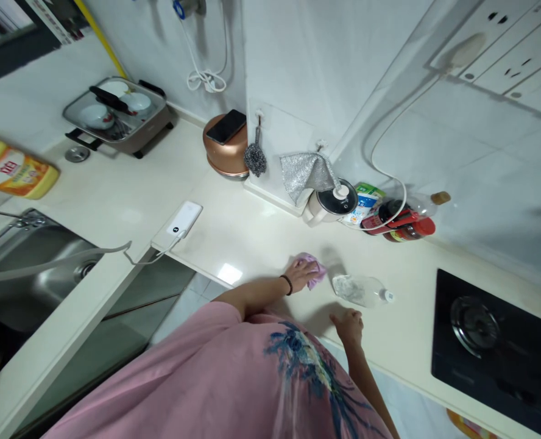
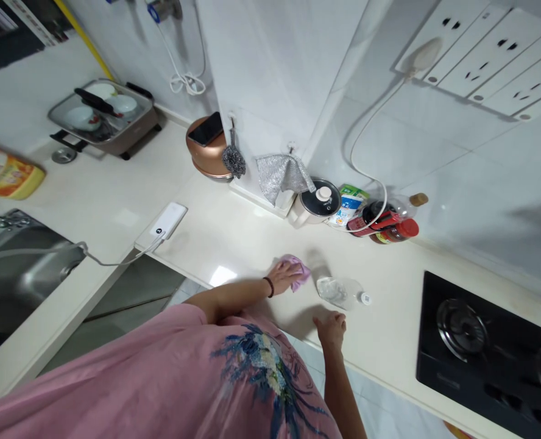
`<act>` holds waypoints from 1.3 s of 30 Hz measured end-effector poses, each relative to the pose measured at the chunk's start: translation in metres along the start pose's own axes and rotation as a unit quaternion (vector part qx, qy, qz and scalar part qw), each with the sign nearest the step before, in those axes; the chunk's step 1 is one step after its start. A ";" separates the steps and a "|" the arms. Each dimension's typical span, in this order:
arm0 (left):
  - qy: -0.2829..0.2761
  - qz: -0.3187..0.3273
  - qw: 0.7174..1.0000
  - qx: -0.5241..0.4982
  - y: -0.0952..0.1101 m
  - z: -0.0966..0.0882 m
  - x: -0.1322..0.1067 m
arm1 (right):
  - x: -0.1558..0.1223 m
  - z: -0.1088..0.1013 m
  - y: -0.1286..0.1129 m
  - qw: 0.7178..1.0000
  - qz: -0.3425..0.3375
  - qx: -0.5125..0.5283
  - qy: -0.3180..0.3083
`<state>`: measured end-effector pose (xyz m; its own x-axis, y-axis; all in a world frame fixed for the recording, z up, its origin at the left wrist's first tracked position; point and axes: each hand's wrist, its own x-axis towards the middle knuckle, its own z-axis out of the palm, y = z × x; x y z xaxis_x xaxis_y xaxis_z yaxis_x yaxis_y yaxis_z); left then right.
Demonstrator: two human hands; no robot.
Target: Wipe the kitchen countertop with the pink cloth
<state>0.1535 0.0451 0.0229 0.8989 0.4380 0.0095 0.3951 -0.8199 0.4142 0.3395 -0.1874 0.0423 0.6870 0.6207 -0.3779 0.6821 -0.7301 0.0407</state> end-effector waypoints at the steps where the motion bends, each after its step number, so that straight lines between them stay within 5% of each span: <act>1: -0.005 0.038 0.999 0.012 0.004 0.006 0.000 | -0.001 0.000 0.000 1.000 0.000 0.002 0.003; 5: -0.002 0.028 1.000 0.008 -0.029 -0.006 0.013 | -0.003 0.000 0.000 1.000 0.000 -0.002 0.008; 11: 0.038 -0.224 0.974 -0.005 -0.161 -0.100 0.027 | 0.001 -0.002 0.000 0.999 0.003 -0.028 -0.016; 15: 0.051 -0.400 0.915 0.016 -0.238 -0.147 -0.016 | 0.003 -0.002 0.001 0.999 0.002 -0.042 -0.029; 19: 0.075 -0.509 0.856 0.050 -0.270 -0.164 -0.069 | 0.002 0.000 0.002 0.999 0.000 -0.038 -0.015; 24: 0.091 -0.559 0.822 0.064 -0.252 -0.154 -0.079 | 0.002 0.005 0.003 1.000 0.010 0.004 -0.002; 28: 0.069 -0.521 0.850 0.040 -0.222 -0.137 -0.043 | 0.003 0.006 0.003 1.000 0.008 0.006 -0.006; 34: 0.028 -0.286 0.958 0.000 -0.131 -0.083 0.003 | 0.001 0.004 0.001 1.000 0.020 0.008 -0.010; 39: -0.005 -0.023 1.000 0.013 -0.031 -0.010 -0.025 | -0.006 0.005 -0.002 1.000 0.012 0.023 -0.004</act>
<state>0.1171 0.0637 0.0189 0.8818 0.4714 -0.0182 0.4402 -0.8083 0.3910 0.3329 -0.1907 0.0398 0.7006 0.6007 -0.3852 0.6529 -0.7574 0.0066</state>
